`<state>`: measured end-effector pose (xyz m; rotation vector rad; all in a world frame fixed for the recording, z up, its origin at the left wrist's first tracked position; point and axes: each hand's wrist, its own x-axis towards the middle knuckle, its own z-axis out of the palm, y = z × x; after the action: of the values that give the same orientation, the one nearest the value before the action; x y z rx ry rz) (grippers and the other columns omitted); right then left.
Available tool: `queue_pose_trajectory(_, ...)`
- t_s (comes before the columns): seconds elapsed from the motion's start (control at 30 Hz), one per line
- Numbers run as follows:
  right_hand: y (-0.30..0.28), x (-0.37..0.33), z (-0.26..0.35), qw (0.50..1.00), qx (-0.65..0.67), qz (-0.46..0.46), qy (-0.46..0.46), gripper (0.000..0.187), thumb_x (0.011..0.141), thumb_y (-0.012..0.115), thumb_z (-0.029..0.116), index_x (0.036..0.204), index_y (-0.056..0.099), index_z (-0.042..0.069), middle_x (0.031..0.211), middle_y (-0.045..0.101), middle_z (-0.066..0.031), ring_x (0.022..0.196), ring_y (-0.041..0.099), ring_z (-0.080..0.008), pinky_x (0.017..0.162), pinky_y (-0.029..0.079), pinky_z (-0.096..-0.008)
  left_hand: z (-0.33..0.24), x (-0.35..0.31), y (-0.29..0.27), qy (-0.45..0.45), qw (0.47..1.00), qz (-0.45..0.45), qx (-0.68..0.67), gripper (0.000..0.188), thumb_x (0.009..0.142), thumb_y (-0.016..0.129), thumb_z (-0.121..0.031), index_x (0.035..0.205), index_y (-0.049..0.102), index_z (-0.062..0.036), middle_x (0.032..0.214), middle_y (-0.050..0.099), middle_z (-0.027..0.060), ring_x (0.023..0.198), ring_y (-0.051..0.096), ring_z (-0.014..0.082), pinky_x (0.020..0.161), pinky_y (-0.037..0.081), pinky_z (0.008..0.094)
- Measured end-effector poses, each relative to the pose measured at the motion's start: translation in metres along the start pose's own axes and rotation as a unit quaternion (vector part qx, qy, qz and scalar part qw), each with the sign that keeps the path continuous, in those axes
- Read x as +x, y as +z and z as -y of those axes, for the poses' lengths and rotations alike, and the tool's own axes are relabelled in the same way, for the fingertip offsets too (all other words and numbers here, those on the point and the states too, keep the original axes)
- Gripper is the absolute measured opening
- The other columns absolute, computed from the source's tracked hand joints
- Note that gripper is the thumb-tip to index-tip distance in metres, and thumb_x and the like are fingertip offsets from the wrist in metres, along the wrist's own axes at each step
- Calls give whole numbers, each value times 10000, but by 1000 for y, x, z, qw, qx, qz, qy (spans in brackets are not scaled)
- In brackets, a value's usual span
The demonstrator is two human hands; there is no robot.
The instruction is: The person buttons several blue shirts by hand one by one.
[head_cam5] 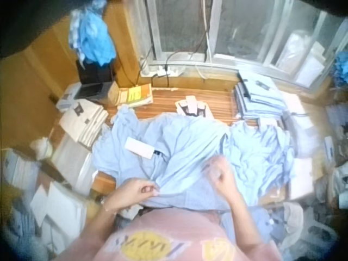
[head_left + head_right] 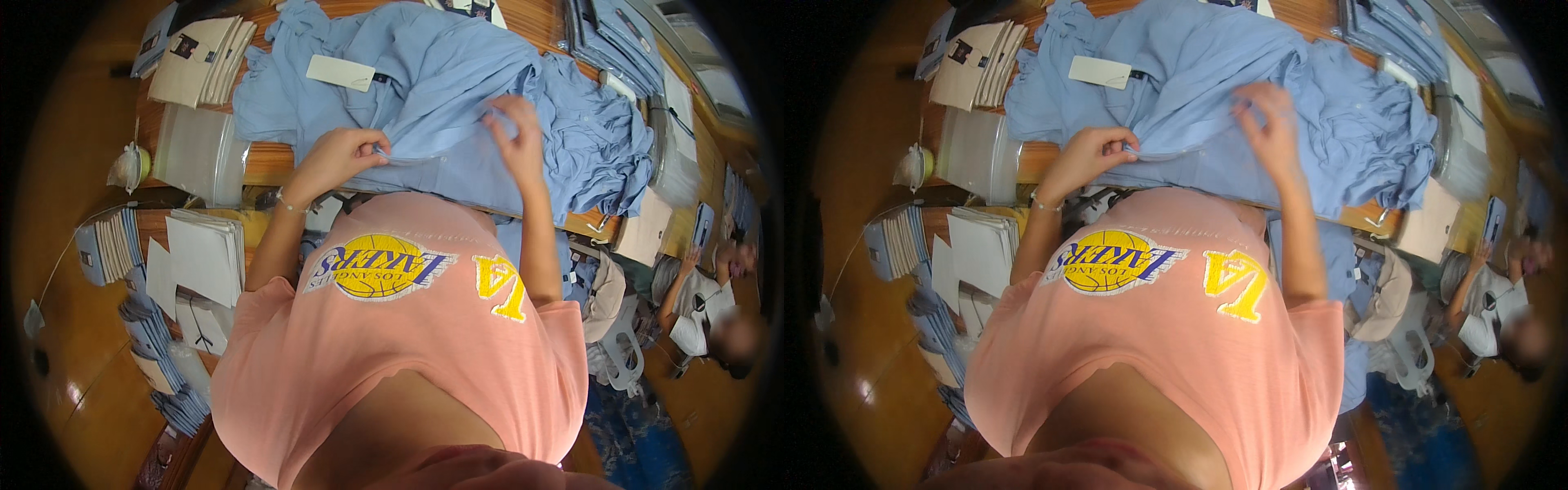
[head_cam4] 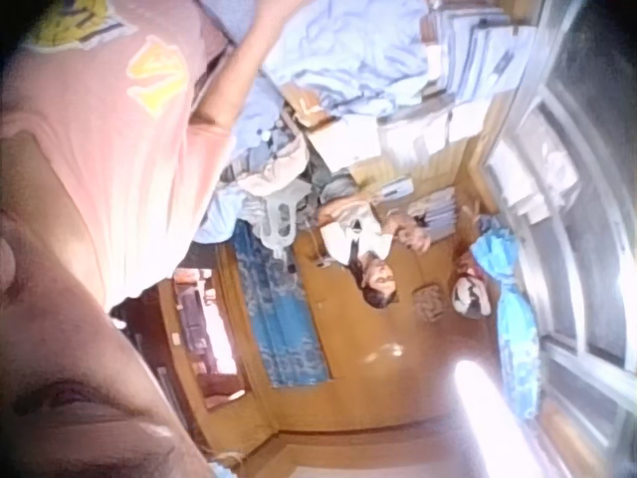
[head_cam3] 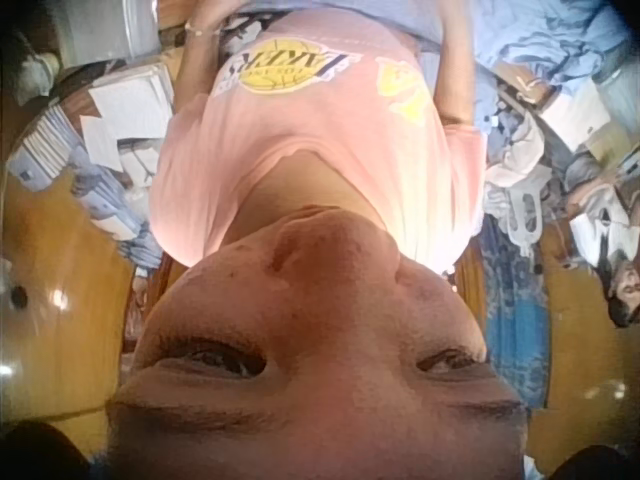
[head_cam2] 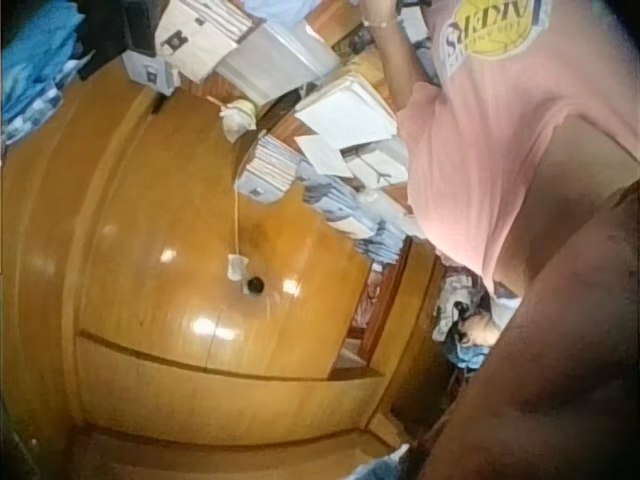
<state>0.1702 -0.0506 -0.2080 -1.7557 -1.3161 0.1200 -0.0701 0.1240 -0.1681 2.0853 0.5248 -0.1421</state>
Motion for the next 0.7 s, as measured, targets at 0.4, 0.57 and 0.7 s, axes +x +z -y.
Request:
queue_pose_trajectory(0.4,-80,57,-34,989,73,-32,125,196,810,638,191,934,625,40,923,658,-61,868,613,-232,767,458,-338,-4,-68,-155,418,883,25,-210,194,733,673,-119,864,577,-12,807,583,40,642,515,93,578,383,184)
queue_pose_trajectory(0.57,12,30,14,980,-6,198,-20,264,787,671,222,965,623,33,1101,601,-70,1087,517,-216,877,404,-363,-52,-29,-156,234,928,-166,-237,284,730,693,-203,902,525,-50,769,540,-10,632,490,54,547,385,170)
queue_pose_trajectory(0.7,11,-6,-13,918,144,345,134,266,791,674,188,988,616,19,1071,594,-100,1051,529,-213,913,394,-323,-11,-40,-158,402,852,-159,-296,234,786,642,-178,951,541,-47,808,567,22,652,526,89,585,433,205)
